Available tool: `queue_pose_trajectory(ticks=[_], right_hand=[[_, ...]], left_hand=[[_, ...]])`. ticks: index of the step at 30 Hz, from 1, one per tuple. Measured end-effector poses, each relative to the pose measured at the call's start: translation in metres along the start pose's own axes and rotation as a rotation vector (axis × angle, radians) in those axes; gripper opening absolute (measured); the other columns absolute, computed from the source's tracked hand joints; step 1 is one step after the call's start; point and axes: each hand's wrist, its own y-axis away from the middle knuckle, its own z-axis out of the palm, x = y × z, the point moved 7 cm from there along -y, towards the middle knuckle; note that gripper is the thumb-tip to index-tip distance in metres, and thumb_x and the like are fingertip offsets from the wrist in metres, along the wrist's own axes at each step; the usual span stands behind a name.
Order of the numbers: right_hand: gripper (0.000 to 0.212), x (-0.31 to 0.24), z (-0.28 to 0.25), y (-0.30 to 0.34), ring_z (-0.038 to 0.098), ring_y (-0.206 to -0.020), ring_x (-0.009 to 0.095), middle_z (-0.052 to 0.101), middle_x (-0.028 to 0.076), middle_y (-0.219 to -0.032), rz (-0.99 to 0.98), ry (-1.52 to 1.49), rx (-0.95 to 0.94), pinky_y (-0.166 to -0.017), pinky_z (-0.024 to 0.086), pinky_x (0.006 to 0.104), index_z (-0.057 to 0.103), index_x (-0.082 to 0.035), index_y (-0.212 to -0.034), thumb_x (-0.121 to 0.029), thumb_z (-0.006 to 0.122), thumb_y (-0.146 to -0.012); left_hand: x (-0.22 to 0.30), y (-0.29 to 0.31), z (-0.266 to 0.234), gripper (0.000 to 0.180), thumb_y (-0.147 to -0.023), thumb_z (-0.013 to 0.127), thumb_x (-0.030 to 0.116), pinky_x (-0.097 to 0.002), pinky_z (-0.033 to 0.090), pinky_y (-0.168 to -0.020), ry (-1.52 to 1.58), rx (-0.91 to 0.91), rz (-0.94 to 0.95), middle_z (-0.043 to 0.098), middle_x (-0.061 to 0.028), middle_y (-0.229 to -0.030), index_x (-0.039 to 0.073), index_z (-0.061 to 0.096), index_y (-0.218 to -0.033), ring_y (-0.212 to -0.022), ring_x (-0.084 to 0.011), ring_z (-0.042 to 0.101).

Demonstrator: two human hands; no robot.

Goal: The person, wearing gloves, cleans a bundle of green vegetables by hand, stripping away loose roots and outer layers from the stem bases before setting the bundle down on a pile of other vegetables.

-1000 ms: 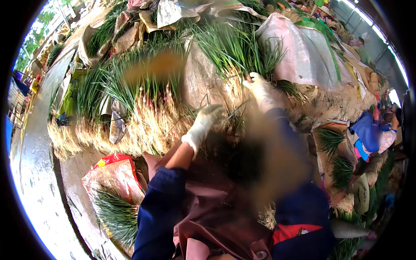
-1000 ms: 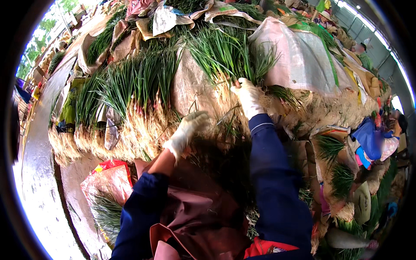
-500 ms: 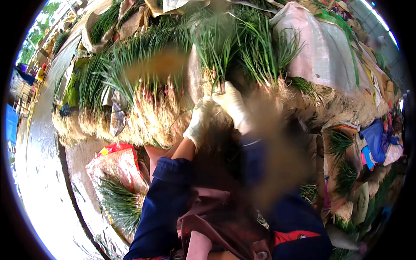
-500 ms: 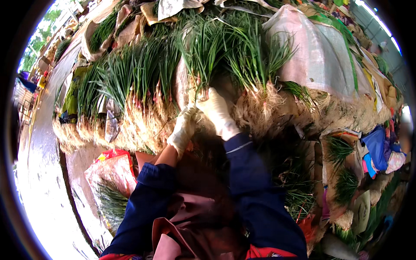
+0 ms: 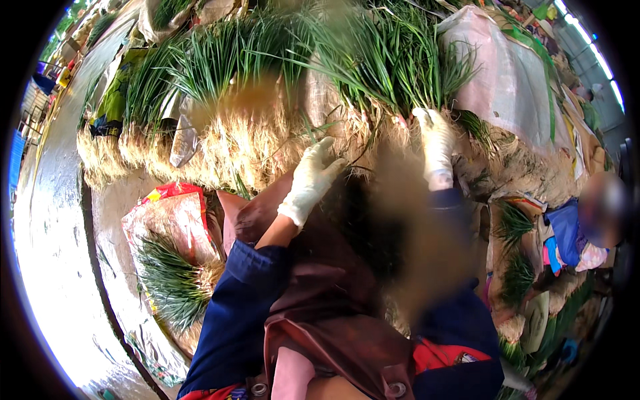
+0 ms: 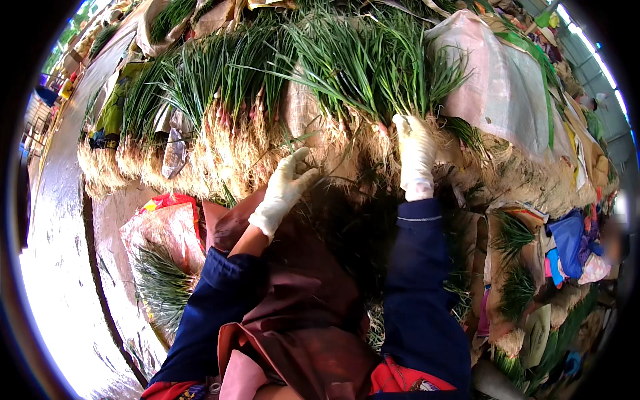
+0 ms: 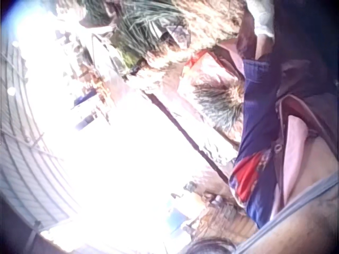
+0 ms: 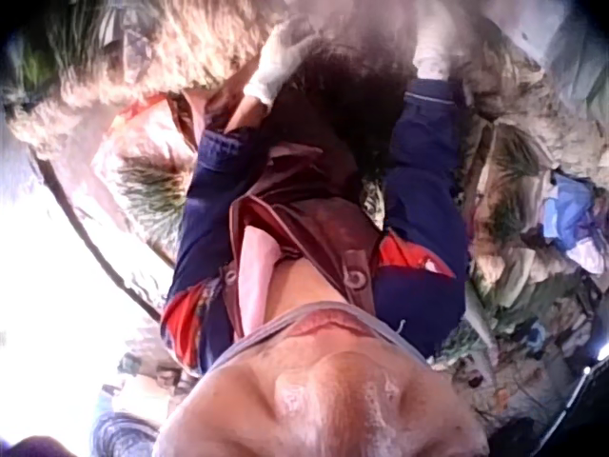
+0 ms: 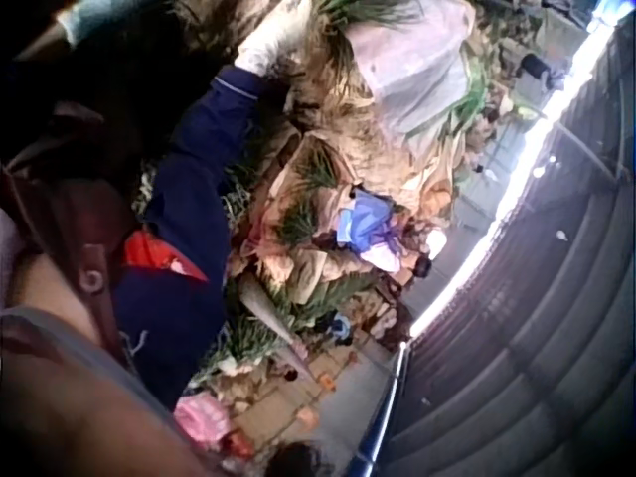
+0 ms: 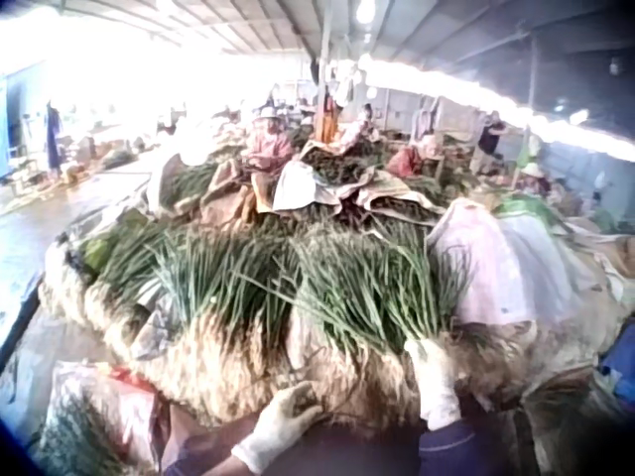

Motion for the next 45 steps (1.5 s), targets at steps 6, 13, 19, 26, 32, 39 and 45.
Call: queue_pose_trajectory(ticks=[6, 13, 19, 26, 32, 39, 45], right_hand=[[0.025, -0.042, 0.004, 0.001, 0.059, -0.076, 0.018, 0.062, 0.003, -0.079, -0.223, 0.706, -0.079, -0.068, 0.045, 0.0363, 0.064, -0.015, -0.077, -0.039, 0.062, -0.079], [0.043, -0.12, -0.011, 0.12, 0.058, -0.09, 0.019, 0.062, 0.001, -0.098, -0.655, 0.606, -0.103, -0.084, 0.043, 0.036, 0.059, -0.016, -0.105, -0.038, 0.07, -0.07], [0.038, -0.006, 0.019, 0.162, 0.059, -0.083, 0.016, 0.063, 0.008, -0.094, 0.445, -1.19, -0.529, -0.072, 0.049, 0.0288, 0.061, -0.003, -0.096, -0.037, 0.065, -0.08], [0.059, -0.093, 0.053, 0.18, 0.052, -0.056, 0.007, 0.061, 0.007, -0.099, 0.652, -1.581, -1.021, -0.035, 0.041, 0.022, 0.048, -0.003, -0.124, -0.051, 0.046, -0.088], [0.031, -0.074, 0.088, 0.171, 0.057, -0.071, 0.011, 0.058, -0.001, -0.084, 0.839, -1.541, -0.748, -0.061, 0.05, 0.0235, 0.055, -0.005, -0.117, -0.02, 0.055, -0.089], [0.022, -0.063, 0.077, 0.19, 0.04, -0.037, 0.011, 0.051, 0.001, -0.061, 0.964, -1.378, -0.672, -0.032, 0.031, 0.0237, 0.053, -0.01, -0.082, -0.031, 0.05, -0.089], [0.025, -0.076, 0.075, 0.172, 0.045, -0.049, 0.009, 0.049, -0.002, -0.065, 0.815, -1.388, -0.459, -0.039, 0.036, 0.0194, 0.053, -0.01, -0.095, -0.034, 0.047, -0.091]], left_hand=[[0.042, 0.019, 0.0, 0.035, -0.086, 0.062, 0.019, -0.0226, 0.045, -0.075, 0.317, -0.166, -0.008, 0.06, -0.0027, -0.097, 0.002, 0.055, -0.115, -0.085, -0.01, 0.055], [0.055, 0.032, 0.034, 0.037, -0.09, 0.055, 0.03, -0.0237, 0.045, -0.076, 0.617, -0.29, -0.198, 0.062, -0.0041, -0.095, -0.001, 0.057, -0.111, -0.082, -0.0115, 0.057], [0.031, 0.066, 0.069, 0.03, -0.091, 0.048, 0.019, -0.0268, 0.046, -0.071, 1.184, -0.512, -0.362, 0.063, -0.0084, -0.094, -0.004, 0.055, -0.11, -0.079, -0.017, 0.058], [-0.001, 0.1, 0.06, 0.029, -0.091, 0.047, 0.015, -0.0243, 0.046, -0.06, 1.312, -0.439, -0.488, 0.058, -0.0049, -0.076, -0.007, 0.056, -0.109, -0.064, -0.0151, 0.055], [-0.004, 0.109, 0.041, 0.017, -0.089, 0.052, 0.019, -0.0215, 0.04, -0.049, 0.914, -0.291, -0.407, 0.056, -0.0021, -0.07, 0.003, 0.058, -0.093, -0.055, -0.0115, 0.049], [-0.006, 0.104, 0.051, 0.018, -0.091, 0.05, 0.017, -0.0224, 0.038, -0.053, 1.262, -0.294, -0.459, 0.053, -0.0028, -0.075, 0.001, 0.055, -0.099, -0.059, -0.0114, 0.045], [0.004, 0.113, 0.045, 0.016, -0.091, 0.05, 0.017, -0.0208, 0.033, -0.051, 1.156, -0.367, -0.535, 0.047, 0.0002, -0.067, 0.002, 0.054, -0.097, -0.054, -0.0086, 0.038]])
